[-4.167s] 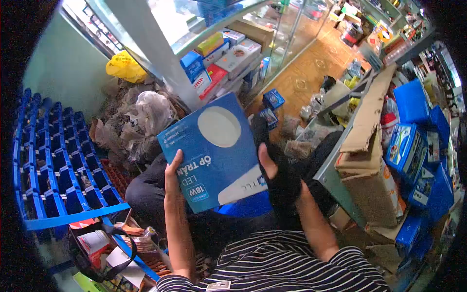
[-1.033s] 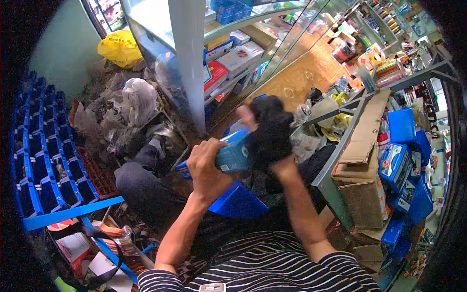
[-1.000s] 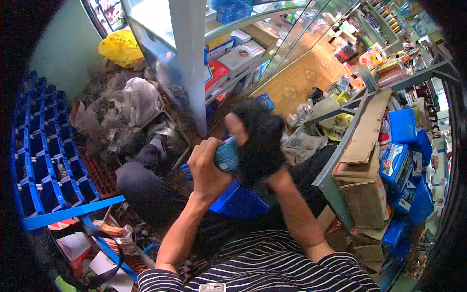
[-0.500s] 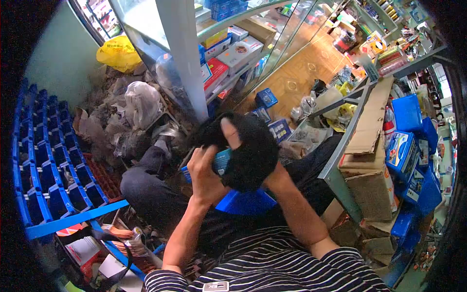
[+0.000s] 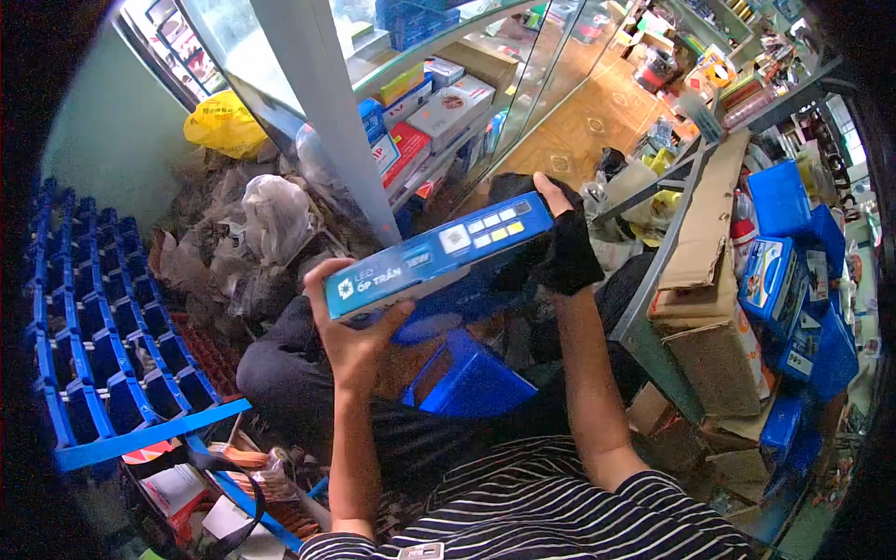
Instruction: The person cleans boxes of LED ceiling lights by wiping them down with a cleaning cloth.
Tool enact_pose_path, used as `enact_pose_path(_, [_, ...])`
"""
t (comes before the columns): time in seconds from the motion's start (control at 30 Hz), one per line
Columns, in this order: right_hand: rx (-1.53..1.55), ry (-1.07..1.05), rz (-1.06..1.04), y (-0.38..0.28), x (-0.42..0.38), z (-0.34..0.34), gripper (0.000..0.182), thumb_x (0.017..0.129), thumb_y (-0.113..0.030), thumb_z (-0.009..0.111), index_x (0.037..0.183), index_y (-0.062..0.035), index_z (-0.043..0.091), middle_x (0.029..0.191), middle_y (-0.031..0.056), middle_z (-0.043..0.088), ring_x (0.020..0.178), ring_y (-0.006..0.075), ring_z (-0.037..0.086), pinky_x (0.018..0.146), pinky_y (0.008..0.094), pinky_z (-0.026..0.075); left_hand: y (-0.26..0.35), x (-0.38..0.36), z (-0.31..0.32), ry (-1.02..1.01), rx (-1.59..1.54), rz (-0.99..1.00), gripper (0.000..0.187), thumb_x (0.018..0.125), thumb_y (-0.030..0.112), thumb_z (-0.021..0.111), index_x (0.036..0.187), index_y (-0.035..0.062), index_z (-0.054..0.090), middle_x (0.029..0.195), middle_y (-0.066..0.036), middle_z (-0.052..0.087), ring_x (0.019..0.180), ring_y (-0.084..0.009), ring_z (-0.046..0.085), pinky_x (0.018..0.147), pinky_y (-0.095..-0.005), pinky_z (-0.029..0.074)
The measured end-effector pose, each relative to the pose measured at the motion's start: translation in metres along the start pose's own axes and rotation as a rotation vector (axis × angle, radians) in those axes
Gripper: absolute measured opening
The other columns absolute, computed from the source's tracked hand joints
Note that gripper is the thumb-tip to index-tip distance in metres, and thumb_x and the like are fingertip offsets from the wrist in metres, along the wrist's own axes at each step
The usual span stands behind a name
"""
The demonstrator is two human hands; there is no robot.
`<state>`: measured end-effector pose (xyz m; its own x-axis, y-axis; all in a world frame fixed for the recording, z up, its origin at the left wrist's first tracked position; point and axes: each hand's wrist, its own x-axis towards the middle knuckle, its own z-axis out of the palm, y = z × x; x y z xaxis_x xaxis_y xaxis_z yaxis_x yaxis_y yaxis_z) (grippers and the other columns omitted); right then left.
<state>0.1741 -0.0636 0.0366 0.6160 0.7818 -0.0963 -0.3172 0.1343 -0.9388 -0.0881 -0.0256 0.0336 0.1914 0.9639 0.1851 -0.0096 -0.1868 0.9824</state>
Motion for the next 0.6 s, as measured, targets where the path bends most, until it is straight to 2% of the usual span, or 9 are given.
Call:
enact_pose_path(0.07, [-0.226, 0.095, -0.197, -0.010, -0.018, 0.016, 0.030, 0.101, -0.034, 0.053, 0.093, -0.0086, 0.066, 0.082, 0.0011, 0.067, 0.071, 0.0118, 0.065, 0.069, 0.0267, 0.053, -0.001, 0.004, -0.005, -0.005, 0.195, 0.119, 0.073, 0.059, 0.010, 0.093, 0.119, 0.0071, 0.050, 0.112, -0.005, 0.055, 0.103, -0.0201, 0.057, 0.092, -0.0328, 0.048])
enact_pose_path(0.1, [0.058, 0.106, 0.030, -0.029, -0.029, 0.028, 0.034, 0.099, -0.040, 0.055, 0.091, -0.0084, 0.066, 0.079, -0.0001, 0.064, 0.068, 0.0134, 0.063, 0.063, 0.0294, 0.052, 0.012, 0.004, -0.002, 0.013, 0.282, 0.177, 0.067, 0.059, 0.013, 0.093, 0.114, 0.0062, 0.055, 0.105, -0.005, 0.059, 0.100, -0.0200, 0.059, 0.094, -0.0337, 0.046])
enact_pose_path(0.2, [-0.300, 0.082, -0.058, -0.051, -0.047, 0.033, 0.035, 0.097, -0.037, 0.053, 0.081, -0.0069, 0.063, 0.071, 0.0032, 0.060, 0.067, 0.0202, 0.058, 0.064, 0.0412, 0.047, 0.023, 0.006, -0.019, -0.244, 0.409, -0.085, 0.059, 0.057, 0.013, 0.092, 0.106, 0.0053, 0.059, 0.096, -0.009, 0.063, 0.097, -0.0235, 0.062, 0.095, -0.0339, 0.044])
enact_pose_path(0.23, [-0.471, 0.040, -0.214, -0.049, -0.051, 0.036, 0.035, 0.097, -0.036, 0.053, 0.082, -0.0070, 0.063, 0.073, 0.0047, 0.061, 0.068, 0.0223, 0.059, 0.065, 0.0424, 0.047, 0.029, 0.006, -0.017, -0.291, 0.760, 0.188, 0.051, 0.058, 0.010, 0.088, 0.101, 0.0049, 0.061, 0.091, -0.012, 0.066, 0.092, -0.0294, 0.065, 0.089, -0.0349, 0.047])
enact_pose_path(0.3, [-0.829, -0.066, -0.510, -0.041, -0.059, 0.046, 0.033, 0.096, -0.035, 0.053, 0.083, -0.0071, 0.064, 0.075, 0.0077, 0.064, 0.070, 0.0265, 0.061, 0.065, 0.0447, 0.048, 0.026, 0.002, 0.011, -0.312, 0.633, 0.314, 0.044, 0.061, 0.006, 0.083, 0.100, 0.0054, 0.063, 0.095, -0.013, 0.067, 0.091, -0.0323, 0.065, 0.085, -0.0364, 0.049])
enact_pose_path(0.37, [-0.861, -0.203, -0.934, 0.022, -0.058, 0.044, 0.031, 0.096, -0.034, 0.053, 0.084, -0.0079, 0.065, 0.078, 0.0122, 0.064, 0.072, 0.0304, 0.062, 0.066, 0.0454, 0.049, 0.011, -0.014, 0.034, -0.258, 0.422, 0.321, 0.030, 0.066, 0.000, 0.073, 0.095, 0.0034, 0.065, 0.095, -0.014, 0.069, 0.084, -0.0330, 0.068, 0.075, -0.0381, 0.052])
enact_pose_path(0.43, [-0.871, -0.284, -1.110, 0.023, -0.061, 0.050, 0.031, 0.096, -0.034, 0.053, 0.086, -0.0081, 0.065, 0.079, 0.0158, 0.064, 0.074, 0.0330, 0.063, 0.068, 0.0462, 0.049, 0.000, -0.020, 0.035, -0.201, 0.400, 0.323, 0.026, 0.067, -0.001, 0.071, 0.093, 0.0015, 0.066, 0.090, -0.015, 0.069, 0.080, -0.0331, 0.069, 0.073, -0.0374, 0.053])
enact_pose_path(0.53, [-0.864, -0.266, -0.767, 0.012, -0.058, 0.033, 0.033, 0.096, -0.036, 0.052, 0.088, -0.0071, 0.065, 0.080, 0.0187, 0.063, 0.077, 0.0338, 0.063, 0.071, 0.0472, 0.050, -0.002, -0.019, 0.027, -0.227, 0.409, 0.475, 0.029, 0.063, 0.008, 0.077, 0.089, 0.0002, 0.066, 0.082, -0.016, 0.069, 0.074, -0.0314, 0.070, 0.069, -0.0370, 0.054])
enact_pose_path(0.6, [-0.798, -0.202, -0.243, 0.039, -0.035, 0.001, 0.035, 0.097, -0.037, 0.052, 0.090, -0.0058, 0.065, 0.082, 0.0189, 0.064, 0.078, 0.0327, 0.064, 0.072, 0.0477, 0.050, -0.004, -0.014, 0.024, -0.273, 0.433, 0.630, 0.035, 0.060, 0.014, 0.081, 0.089, 0.0015, 0.067, 0.082, -0.015, 0.070, 0.076, -0.0307, 0.070, 0.070, -0.0377, 0.054])
